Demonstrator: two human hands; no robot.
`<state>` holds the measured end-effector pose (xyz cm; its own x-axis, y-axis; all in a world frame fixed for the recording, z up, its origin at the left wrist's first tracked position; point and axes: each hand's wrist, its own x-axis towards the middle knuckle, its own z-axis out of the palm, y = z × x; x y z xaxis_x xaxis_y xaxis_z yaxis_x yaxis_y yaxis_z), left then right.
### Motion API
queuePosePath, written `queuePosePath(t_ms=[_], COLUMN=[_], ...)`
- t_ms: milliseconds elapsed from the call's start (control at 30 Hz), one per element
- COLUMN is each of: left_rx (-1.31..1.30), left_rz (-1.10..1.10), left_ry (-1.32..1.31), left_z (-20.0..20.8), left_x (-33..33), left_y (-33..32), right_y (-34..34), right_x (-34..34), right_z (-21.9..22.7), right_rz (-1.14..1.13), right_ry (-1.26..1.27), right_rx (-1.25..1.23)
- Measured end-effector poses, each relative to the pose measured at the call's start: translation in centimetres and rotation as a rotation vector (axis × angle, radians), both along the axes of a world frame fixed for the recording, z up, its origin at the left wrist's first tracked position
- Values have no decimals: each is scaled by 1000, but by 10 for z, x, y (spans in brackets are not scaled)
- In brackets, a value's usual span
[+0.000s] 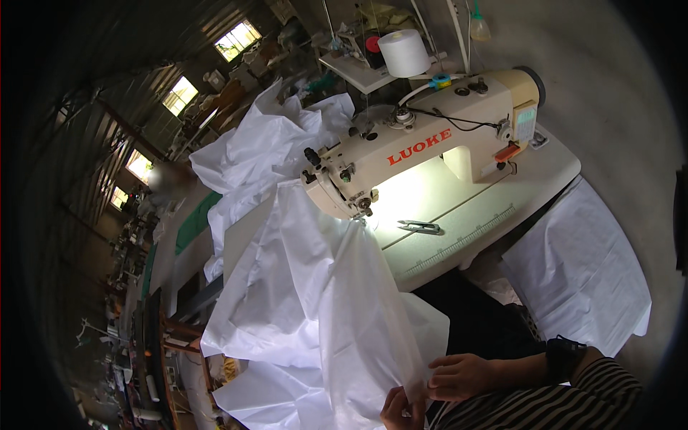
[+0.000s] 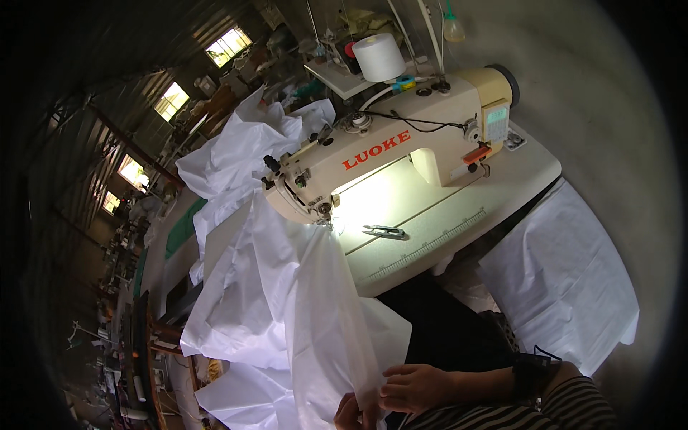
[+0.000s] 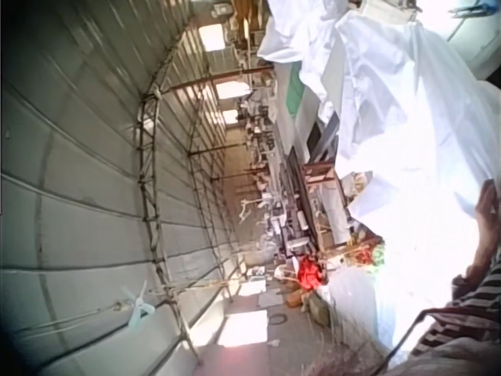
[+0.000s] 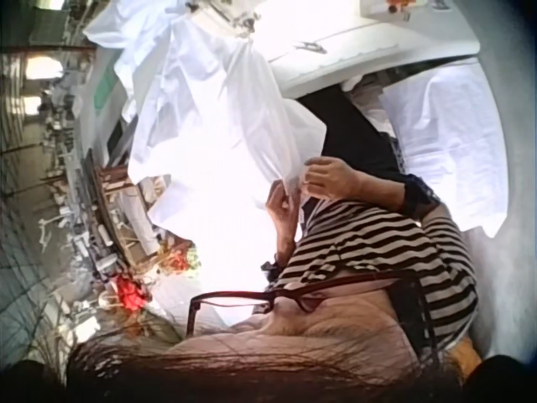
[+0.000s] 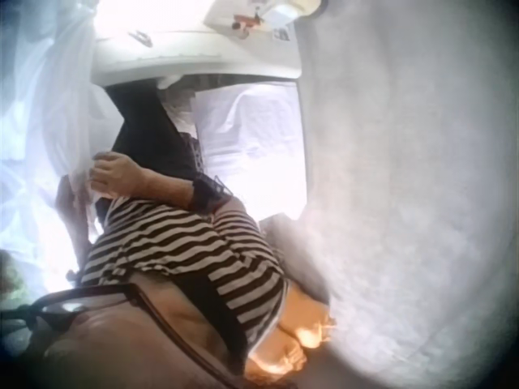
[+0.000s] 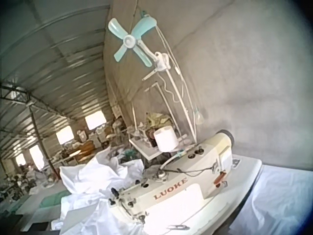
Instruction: Sewing the edges of large white plastic sheets or bags using an industrial sewing machine in a factory.
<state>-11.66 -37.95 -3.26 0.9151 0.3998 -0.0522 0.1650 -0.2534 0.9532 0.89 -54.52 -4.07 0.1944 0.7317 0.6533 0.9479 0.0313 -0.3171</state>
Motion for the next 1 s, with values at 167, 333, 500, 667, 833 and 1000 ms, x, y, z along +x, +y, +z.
queuePosePath(t_ms=[167,333,500,667,833,1000], left_rx=[659,733,671,615,609,853], left_rz=[17,-568,-747,-804,-816,-717], left_ry=[-288,-207,-16,36,-46,-176], left_z=[7,27,42,36,39,46], left_x=[16,34,42,46,53,82], left_y=[9,22,36,38,40,49], right_y=[61,113,89,70,98,115], right_x=[47,55,59,113,121,146], right_z=[-43,-99,-77,-18,-3,-16], right_rz=[-114,-110,-176,-669,-808,-861], right_ry=[716,1543,1371,711,187,149], right_rx=[280,397,69,-158,-690,-569])
